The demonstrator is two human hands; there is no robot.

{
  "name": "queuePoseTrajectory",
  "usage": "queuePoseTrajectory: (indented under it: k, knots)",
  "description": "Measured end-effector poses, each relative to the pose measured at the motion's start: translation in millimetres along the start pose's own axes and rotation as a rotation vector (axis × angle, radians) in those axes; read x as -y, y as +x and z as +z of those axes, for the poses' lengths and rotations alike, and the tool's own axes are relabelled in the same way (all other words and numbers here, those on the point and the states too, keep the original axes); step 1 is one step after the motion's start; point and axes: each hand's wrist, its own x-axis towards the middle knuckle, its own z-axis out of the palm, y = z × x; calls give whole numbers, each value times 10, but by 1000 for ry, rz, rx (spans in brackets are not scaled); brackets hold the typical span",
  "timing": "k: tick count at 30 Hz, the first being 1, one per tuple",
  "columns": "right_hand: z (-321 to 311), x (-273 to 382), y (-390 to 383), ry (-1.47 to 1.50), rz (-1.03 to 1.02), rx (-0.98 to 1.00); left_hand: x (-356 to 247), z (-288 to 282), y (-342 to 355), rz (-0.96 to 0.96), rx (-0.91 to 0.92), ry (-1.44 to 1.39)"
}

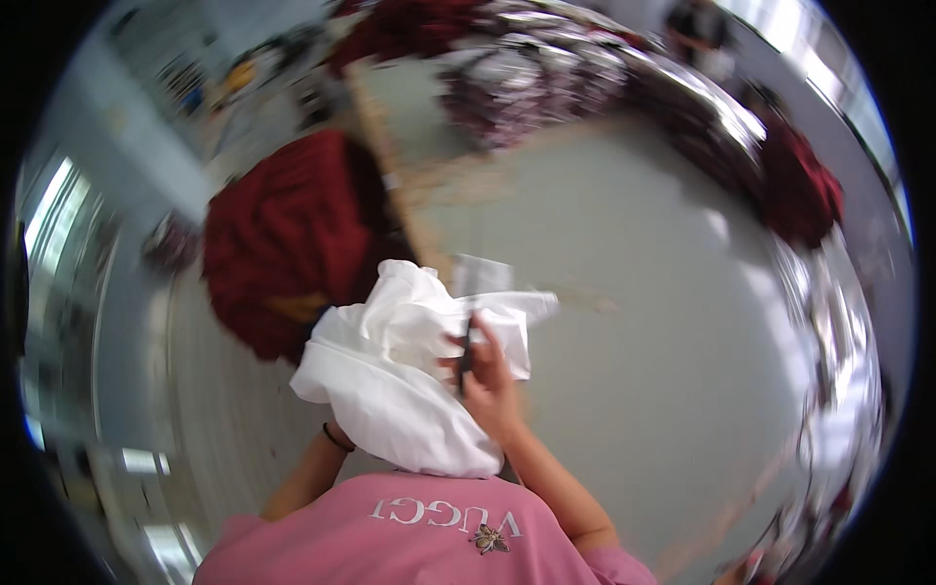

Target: The person uses shears to cut a black fabric piece laid on a table, following a white paper pattern. After cutting, the person removes the pattern and scrap fabric from the table.

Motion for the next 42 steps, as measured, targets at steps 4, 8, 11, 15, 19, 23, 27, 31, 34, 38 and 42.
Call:
queuePoseTrajectory:
  k: [4,8,11,15,19,23,27,31,34,38,42]
  knots:
    - [62,-105,280,-305,-98,18,-242,-508,-1095,199,-338,-68]
    - [639,-615,465,-311,39,116,-540,-958,-1925,253,-640,-1]
    - [857,-1111,431,-319,94,169,-717,-1306,-1686,166,-660,103]
    - [1425,-1656,122,-187,205,102,-886,-1567,-1258,37,-610,287]
    - [1068,-1627,-444,-386,32,-245,-767,-1445,-701,-117,-376,464]
    - [277,-1253,-1234,-470,-112,-678,-548,-1084,-404,-223,-150,619]
    - [-386,-630,-2606,-639,-86,-1284,-257,-590,-295,-289,58,747]
    - [-1184,-474,-4198,-703,-50,-1787,208,-51,-285,-361,236,838]
    - [-1519,-230,-5162,-804,123,-2063,544,362,-325,-388,310,898]
    - [-2000,51,-6268,-817,494,-2235,1047,918,-425,-426,379,972]
    - [-2450,311,-6913,-836,687,-2222,1433,1390,-546,-445,423,1051]
